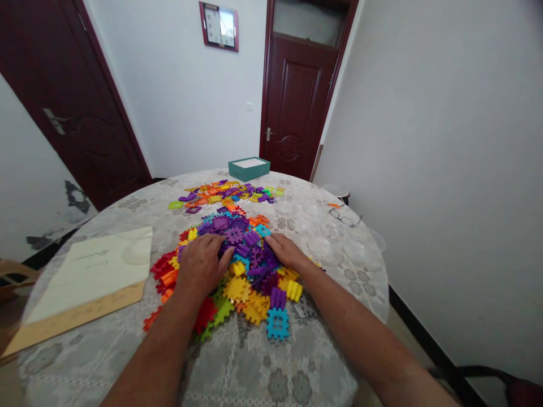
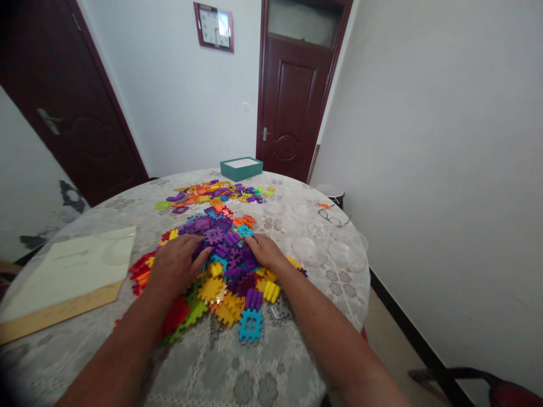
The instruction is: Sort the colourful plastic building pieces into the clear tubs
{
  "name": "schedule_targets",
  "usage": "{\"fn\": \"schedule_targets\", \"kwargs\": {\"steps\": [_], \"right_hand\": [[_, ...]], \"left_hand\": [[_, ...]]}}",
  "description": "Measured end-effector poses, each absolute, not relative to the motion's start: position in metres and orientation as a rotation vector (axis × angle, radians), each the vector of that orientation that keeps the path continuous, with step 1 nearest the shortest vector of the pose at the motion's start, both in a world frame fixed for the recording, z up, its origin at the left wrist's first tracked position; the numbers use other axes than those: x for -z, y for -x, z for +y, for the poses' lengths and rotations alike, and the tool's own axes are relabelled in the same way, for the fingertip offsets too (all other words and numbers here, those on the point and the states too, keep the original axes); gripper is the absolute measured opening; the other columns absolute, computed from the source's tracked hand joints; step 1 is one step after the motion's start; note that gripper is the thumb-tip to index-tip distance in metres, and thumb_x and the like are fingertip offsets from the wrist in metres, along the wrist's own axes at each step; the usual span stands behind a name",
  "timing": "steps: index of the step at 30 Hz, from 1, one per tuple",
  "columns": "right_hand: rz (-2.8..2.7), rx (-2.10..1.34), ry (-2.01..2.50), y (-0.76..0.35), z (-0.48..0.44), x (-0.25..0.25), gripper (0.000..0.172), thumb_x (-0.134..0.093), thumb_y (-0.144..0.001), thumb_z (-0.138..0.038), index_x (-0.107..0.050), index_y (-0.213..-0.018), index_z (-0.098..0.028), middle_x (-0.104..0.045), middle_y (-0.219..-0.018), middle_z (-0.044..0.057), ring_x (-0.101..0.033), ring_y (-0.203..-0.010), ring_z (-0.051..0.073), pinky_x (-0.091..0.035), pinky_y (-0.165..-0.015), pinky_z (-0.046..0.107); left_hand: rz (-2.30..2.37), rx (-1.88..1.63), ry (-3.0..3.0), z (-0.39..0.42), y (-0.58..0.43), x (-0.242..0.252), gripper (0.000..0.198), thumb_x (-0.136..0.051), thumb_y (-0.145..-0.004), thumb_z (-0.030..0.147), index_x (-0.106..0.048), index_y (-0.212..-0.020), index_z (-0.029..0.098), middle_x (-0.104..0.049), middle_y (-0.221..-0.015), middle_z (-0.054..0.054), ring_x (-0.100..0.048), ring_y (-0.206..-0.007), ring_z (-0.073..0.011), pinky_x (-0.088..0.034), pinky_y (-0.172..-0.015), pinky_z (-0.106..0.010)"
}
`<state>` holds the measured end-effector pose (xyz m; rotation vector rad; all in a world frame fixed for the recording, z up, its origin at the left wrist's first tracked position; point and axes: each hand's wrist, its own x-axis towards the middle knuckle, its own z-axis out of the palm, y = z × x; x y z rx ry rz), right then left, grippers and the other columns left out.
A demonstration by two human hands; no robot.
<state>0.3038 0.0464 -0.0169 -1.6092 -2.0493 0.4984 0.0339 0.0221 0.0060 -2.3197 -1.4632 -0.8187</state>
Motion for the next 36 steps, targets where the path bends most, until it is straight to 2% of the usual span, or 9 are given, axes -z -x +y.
{"fn": "schedule_targets", "kwargs": {"steps": [5, 10, 15, 23, 29, 32, 36], "right_hand": [[-1.874, -0.450, 1.549, -0.295, 0.029, 0.026, 0.037, -0.047, -0.110, -0.041, -0.068, -0.131, -0.019, -0.072, -0.131, 0.010, -0.065, -0.122, 0.020, -0.046, -0.107, 0.030], [-1.836, -0.385, 1.491, -0.290, 0.033, 0.032, 0.037, -0.049, -0.109, -0.036, -0.066, -0.139, -0.023, -0.070, -0.140, 0.008, -0.063, -0.131, 0.020, -0.044, -0.115, 0.033], [-1.892, -0.280, 1.400, -0.295, 0.043, 0.037, 0.036, -0.047, -0.109, -0.032, -0.066, -0.139, -0.023, -0.071, -0.139, 0.006, -0.064, -0.129, 0.016, -0.044, -0.115, 0.028], [-1.889, -0.318, 1.259, -0.301, 0.041, 0.031, 0.038, -0.044, -0.109, -0.029, -0.064, -0.140, -0.021, -0.070, -0.138, 0.008, -0.063, -0.131, 0.016, -0.044, -0.116, 0.031], [-2.025, -0.356, 1.097, -0.307, 0.035, 0.026, 0.040, -0.047, -0.106, -0.025, -0.060, -0.145, -0.023, -0.061, -0.152, 0.009, -0.053, -0.145, 0.017, -0.038, -0.124, 0.038], [-2.057, -0.321, 1.095, -0.310, 0.036, 0.028, 0.041, -0.045, -0.106, -0.021, -0.060, -0.144, -0.023, -0.057, -0.156, 0.009, -0.050, -0.147, 0.015, -0.037, -0.125, 0.038], [-2.047, -0.188, 1.141, -0.316, 0.041, 0.036, 0.038, -0.044, -0.106, -0.021, -0.063, -0.140, -0.019, -0.061, -0.151, 0.012, -0.052, -0.145, 0.016, -0.039, -0.124, 0.037]], "left_hand": [[-1.393, 0.848, 2.349, 0.020, -0.040, -0.004, 0.042, -0.055, -0.102, 0.050, -0.071, -0.122, 0.017, -0.074, -0.118, -0.016, -0.066, -0.117, -0.0330, -0.048, -0.108, -0.050], [-1.334, 0.784, 2.470, 0.017, -0.047, -0.007, 0.047, -0.056, -0.101, 0.053, -0.069, -0.127, 0.017, -0.074, -0.125, -0.017, -0.065, -0.122, -0.0348, -0.048, -0.108, -0.052], [-1.249, 0.732, 2.552, 0.018, -0.047, -0.007, 0.047, -0.058, -0.100, 0.052, -0.068, -0.131, 0.020, -0.073, -0.130, -0.016, -0.063, -0.128, -0.0355, -0.047, -0.110, -0.052], [-1.216, 0.816, 2.550, 0.030, -0.039, 0.002, 0.040, -0.057, -0.100, 0.047, -0.068, -0.126, 0.018, -0.072, -0.129, -0.016, -0.065, -0.123, -0.0326, -0.048, -0.111, -0.049], [-1.237, 0.854, 2.530, 0.029, -0.042, 0.001, 0.039, -0.055, -0.100, 0.044, -0.068, -0.124, 0.017, -0.071, -0.129, -0.017, -0.065, -0.121, -0.0325, -0.049, -0.111, -0.049], [-1.239, 0.853, 2.518, 0.029, -0.042, 0.000, 0.039, -0.054, -0.100, 0.045, -0.068, -0.124, 0.017, -0.070, -0.130, -0.017, -0.065, -0.120, -0.0327, -0.049, -0.110, -0.049], [-1.220, 0.855, 2.513, 0.029, -0.042, 0.001, 0.039, -0.054, -0.101, 0.045, -0.067, -0.124, 0.016, -0.071, -0.126, -0.017, -0.067, -0.116, -0.0318, -0.051, -0.108, -0.048]]}}
